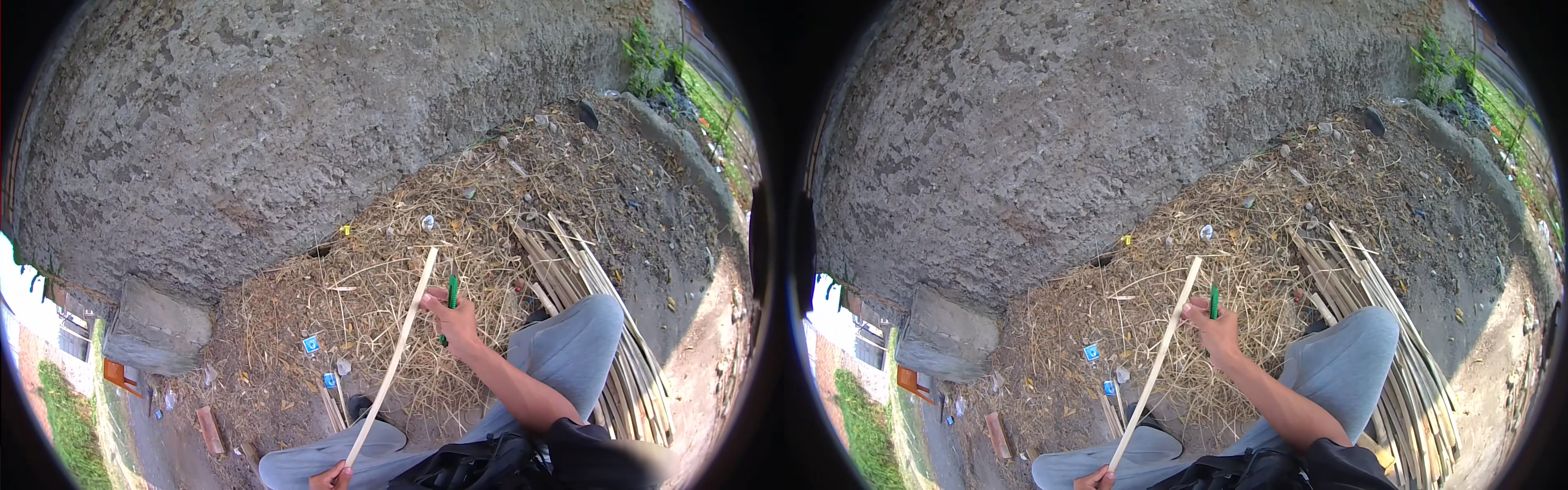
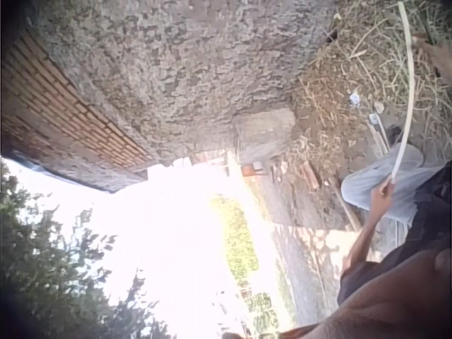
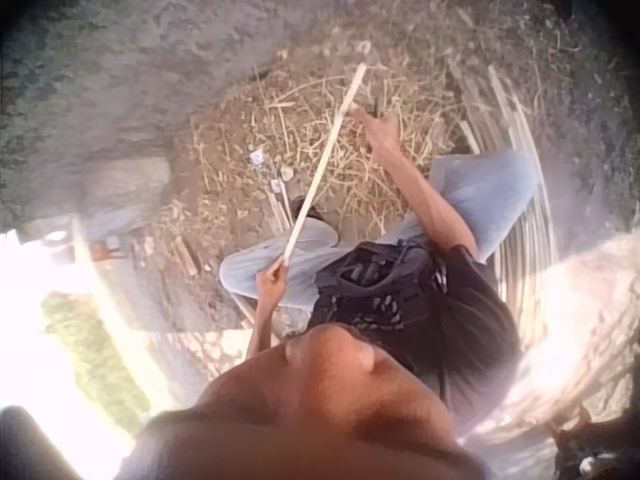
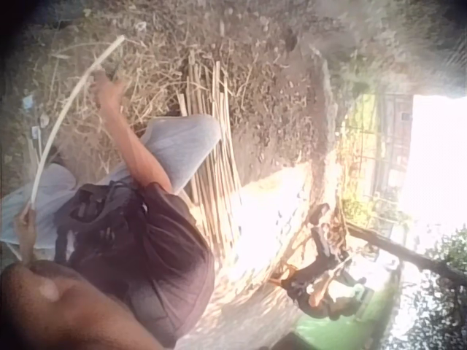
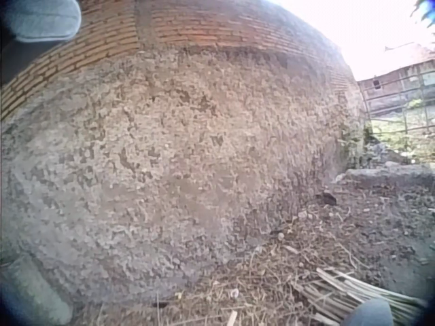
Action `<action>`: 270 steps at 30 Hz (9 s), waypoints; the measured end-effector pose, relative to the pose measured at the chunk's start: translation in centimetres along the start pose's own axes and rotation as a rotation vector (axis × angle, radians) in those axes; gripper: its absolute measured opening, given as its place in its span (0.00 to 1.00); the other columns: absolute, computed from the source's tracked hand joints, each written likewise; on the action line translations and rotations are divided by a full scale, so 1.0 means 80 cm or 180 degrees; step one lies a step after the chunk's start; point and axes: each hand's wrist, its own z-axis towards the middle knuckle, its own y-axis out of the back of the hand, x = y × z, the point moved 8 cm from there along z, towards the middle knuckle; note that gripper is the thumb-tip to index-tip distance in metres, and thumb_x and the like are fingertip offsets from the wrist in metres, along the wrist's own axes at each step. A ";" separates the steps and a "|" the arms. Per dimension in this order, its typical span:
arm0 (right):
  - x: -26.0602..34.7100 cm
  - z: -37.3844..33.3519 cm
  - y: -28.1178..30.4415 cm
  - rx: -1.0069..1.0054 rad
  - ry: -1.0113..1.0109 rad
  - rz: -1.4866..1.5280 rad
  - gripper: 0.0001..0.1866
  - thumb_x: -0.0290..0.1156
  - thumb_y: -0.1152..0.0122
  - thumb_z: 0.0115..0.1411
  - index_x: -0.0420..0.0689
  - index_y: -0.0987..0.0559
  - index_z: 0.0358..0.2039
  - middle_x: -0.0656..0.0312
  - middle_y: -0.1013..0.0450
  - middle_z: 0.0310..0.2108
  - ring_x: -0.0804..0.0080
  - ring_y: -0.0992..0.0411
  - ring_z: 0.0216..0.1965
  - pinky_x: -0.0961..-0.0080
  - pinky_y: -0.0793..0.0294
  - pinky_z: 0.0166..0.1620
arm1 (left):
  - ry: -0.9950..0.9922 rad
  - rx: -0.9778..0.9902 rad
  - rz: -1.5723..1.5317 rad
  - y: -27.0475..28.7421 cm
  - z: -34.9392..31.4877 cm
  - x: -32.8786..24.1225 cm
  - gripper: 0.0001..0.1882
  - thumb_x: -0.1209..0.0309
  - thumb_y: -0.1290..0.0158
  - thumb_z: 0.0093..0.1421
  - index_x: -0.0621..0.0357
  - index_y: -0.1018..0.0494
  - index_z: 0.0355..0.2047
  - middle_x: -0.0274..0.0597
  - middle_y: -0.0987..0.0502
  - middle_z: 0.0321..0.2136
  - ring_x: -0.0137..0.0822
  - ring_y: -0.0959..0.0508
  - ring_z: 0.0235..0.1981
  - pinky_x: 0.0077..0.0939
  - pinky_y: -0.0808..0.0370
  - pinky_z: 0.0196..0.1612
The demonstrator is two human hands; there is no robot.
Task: The person holds a bamboo strip and scrapes its length with a small knife. The person repeatedly runs the blade along the surface and edges, then turns the strip over to repeat the action on the other side.
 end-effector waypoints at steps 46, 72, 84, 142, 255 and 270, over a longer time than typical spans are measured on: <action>0.140 0.013 -0.153 0.0891 0.0129 -0.0342 0.20 0.32 0.38 0.62 0.33 0.27 0.50 0.59 0.22 0.34 0.89 0.44 0.15 0.84 0.47 0.16 | 0.0170 0.0402 -0.1166 0.138 0.094 -0.045 0.17 0.57 0.53 0.68 0.55 0.22 0.33 0.29 0.30 0.18 0.22 0.33 0.20 0.21 0.36 0.24; 0.124 0.022 -0.130 0.0101 0.0005 0.0750 0.07 0.29 0.37 0.60 0.44 0.25 0.28 0.58 0.21 0.27 0.86 0.45 0.14 0.82 0.48 0.17 | -0.2743 -0.1608 0.2239 0.046 0.216 -0.387 0.19 0.73 0.44 0.55 0.61 0.30 0.47 0.45 0.30 0.42 0.44 0.25 0.43 0.39 0.27 0.45; 0.138 0.021 -0.170 0.0979 0.0277 -0.0497 0.16 0.36 0.37 0.61 0.36 0.22 0.42 0.60 0.22 0.26 0.87 0.44 0.15 0.83 0.44 0.19 | -0.2435 -0.0916 0.0958 0.077 0.263 -0.328 0.12 0.76 0.52 0.64 0.63 0.32 0.47 0.43 0.27 0.31 0.35 0.22 0.26 0.29 0.25 0.25; 0.134 0.014 -0.085 0.0361 0.1607 -0.3930 0.17 0.43 0.47 0.64 0.44 0.18 0.42 0.50 0.29 0.15 0.54 0.28 0.17 0.58 0.30 0.25 | 0.1335 0.1881 -0.4131 -0.073 0.235 -0.127 0.15 0.61 0.62 0.72 0.58 0.35 0.33 0.26 0.44 0.16 0.17 0.50 0.12 0.14 0.54 0.11; 0.066 -0.005 -0.135 0.1020 0.2042 -0.4784 0.08 0.27 0.44 0.52 0.39 0.24 0.32 0.46 0.26 0.19 0.45 0.24 0.24 0.53 0.24 0.32 | 0.0716 0.1244 -0.3340 -0.088 0.262 -0.151 0.13 0.66 0.57 0.70 0.61 0.30 0.47 0.32 0.32 0.25 0.20 0.40 0.16 0.14 0.43 0.15; 0.050 -0.010 -0.132 0.1308 0.2265 -0.5269 0.08 0.25 0.40 0.48 0.39 0.26 0.31 0.50 0.26 0.19 0.51 0.23 0.22 0.58 0.24 0.26 | 0.0743 0.1458 -0.3556 -0.092 0.267 -0.162 0.15 0.67 0.60 0.71 0.65 0.32 0.50 0.33 0.30 0.26 0.19 0.41 0.15 0.14 0.43 0.16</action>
